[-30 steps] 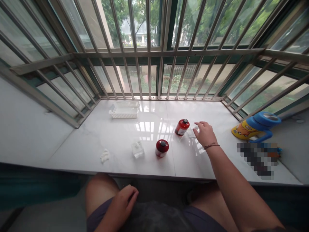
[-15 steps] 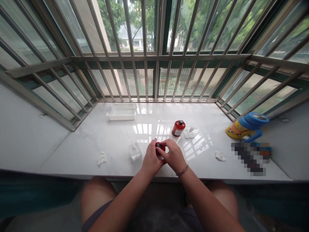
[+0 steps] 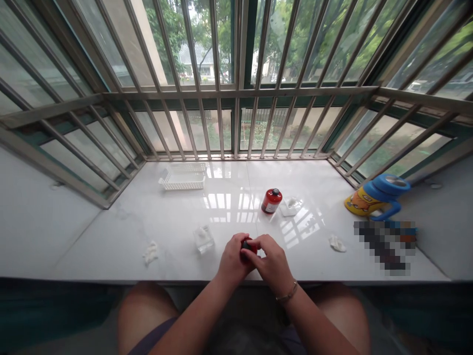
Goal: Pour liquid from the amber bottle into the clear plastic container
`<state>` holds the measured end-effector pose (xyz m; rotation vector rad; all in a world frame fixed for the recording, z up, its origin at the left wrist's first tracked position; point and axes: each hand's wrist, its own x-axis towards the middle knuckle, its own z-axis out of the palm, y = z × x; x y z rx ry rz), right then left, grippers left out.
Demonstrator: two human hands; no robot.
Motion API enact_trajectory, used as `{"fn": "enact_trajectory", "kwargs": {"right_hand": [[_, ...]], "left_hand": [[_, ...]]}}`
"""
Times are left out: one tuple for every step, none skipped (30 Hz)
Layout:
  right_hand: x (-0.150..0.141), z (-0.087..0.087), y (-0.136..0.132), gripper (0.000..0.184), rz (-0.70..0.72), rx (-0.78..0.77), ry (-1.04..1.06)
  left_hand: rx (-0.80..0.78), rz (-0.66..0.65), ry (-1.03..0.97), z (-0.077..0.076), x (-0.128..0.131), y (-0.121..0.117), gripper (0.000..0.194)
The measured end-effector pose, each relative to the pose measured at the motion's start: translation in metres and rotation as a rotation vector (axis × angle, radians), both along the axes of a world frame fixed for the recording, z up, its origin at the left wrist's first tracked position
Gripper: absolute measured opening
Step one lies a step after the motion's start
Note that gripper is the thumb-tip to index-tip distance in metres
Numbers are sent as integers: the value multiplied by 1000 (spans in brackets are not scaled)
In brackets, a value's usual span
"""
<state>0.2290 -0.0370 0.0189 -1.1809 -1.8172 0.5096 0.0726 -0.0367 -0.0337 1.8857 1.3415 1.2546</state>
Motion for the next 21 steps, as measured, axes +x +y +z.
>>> {"fn": "enact_trajectory", "kwargs": {"right_hand": [[0,1,0,10,3,-1,0],[1,1,0,10,6,-2,1],[1,2,0,11,13,-4,2],[2,2,0,13,20,-6,4],[3,2,0,14,27,-11,9],[5,1,0,15,31,-15,17],[6,1,0,14,32,-23,28],[8,0,0,12,33,-31,38],[10,-1,0,7,38,-40,46],[11,-1,0,3,51,-50,48],[12,-2,0,5,68,-57,48],[13,-2,0,10,86,-61,46],[13,-3,0,15,103,-64,49],[13,-4,-1,22,113,-69,57],[13,-5,-2,29,113,-78,68],[13,-6,-3,36,107,-92,79],[13,-7,-4,42,98,-108,85],[13,-8,-6,45,91,-127,86],[14,-8,-6,45,88,-144,83],[14,-7,-7,44,95,-158,74],[14,-6,-8,42,111,-168,64]], "left_hand": [[2,4,-1,0,0,0,59],[4,7,-1,-1,0,0,59],[4,10,-2,-1,0,0,59],[1,8,-3,-1,0,0,60],[-4,1,-4,-1,0,0,62],[-11,-5,-5,-1,0,0,63],[-17,-10,-6,-1,0,0,64],[-24,-13,-8,-1,0,0,65],[-30,-12,-10,0,0,0,64],[-35,-8,-12,1,0,0,63],[-39,-3,-14,1,0,0,61],[-40,0,-14,2,0,0,60],[-41,1,-11,2,1,0,60],[-40,2,-8,2,1,0,60],[-39,2,-5,2,1,0,61],[-38,1,-2,2,2,0,62],[-36,1,-2,1,2,-1,63],[-34,1,-3,1,2,-1,63],[-31,1,-4,0,2,-1,63],[-28,1,-4,0,2,-1,64],[-26,0,-3,0,2,-1,63]]}}
